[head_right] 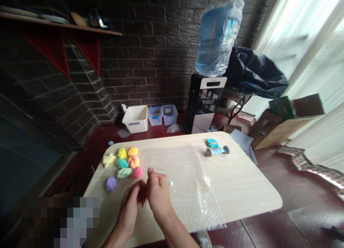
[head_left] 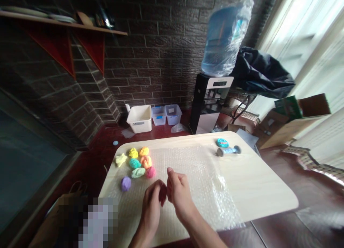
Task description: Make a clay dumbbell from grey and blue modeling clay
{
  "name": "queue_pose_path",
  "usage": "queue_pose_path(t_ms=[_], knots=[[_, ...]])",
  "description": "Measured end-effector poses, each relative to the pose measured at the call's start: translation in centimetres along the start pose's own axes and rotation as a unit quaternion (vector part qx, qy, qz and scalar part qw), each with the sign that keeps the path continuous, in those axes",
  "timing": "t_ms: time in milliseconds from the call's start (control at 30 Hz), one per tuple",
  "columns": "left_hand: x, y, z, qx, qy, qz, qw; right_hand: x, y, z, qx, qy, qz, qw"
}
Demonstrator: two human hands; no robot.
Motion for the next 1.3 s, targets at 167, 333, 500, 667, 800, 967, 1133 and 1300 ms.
queue_pose_path(t_ms=[167,333,500,667,800,967,1133,1300], knots=[[-0.9,0.6,-0.5,0.005,0.012,0.024,1.000,0.2,0.3,0.3,-0.027,0.044,0.011,0.999],[-0.7,0.2,0.4,-0.088,-0.029,0.001,0.996,-0.2,1.2,1.6,-0.041,0.162,0.131,0.977],[-0.9,-0.1,0.9,-0.114,-0.047,-0.006,0.992,-0.6,1.6,1.8,-0.083,0.250,0.225,0.938],[-1.0,0.0,0.8,-0.095,-0.058,-0.005,0.994,-0.4,2.1,1.6,-0.135,0.217,0.229,0.939],[-1.1,-0.3,0.5,-0.080,-0.063,-0.088,0.991,-0.4,2.5,1.4,-0.151,0.197,0.198,0.948],[-1.3,-1.2,-0.2,-0.037,-0.053,-0.140,0.988,-0.7,3.0,1.2,-0.169,0.206,0.203,0.942],[-0.2,-1.4,-0.5,0.002,-0.069,-0.148,0.987,-1.0,3.6,1.1,-0.163,0.199,0.136,0.957],[0.4,-1.0,-0.5,-0.019,-0.078,-0.120,0.990,-1.3,4.0,0.9,-0.145,0.190,0.141,0.961]])
Point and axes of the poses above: each hand's wrist, its own z-axis away from the middle knuckle, its own y-axis out of the back of the hand, x = y × z, the point moved 2 cm from there along -z, towards the middle knuckle, and after that the axes turned 4 degrees about z, right-handed, at the moved point
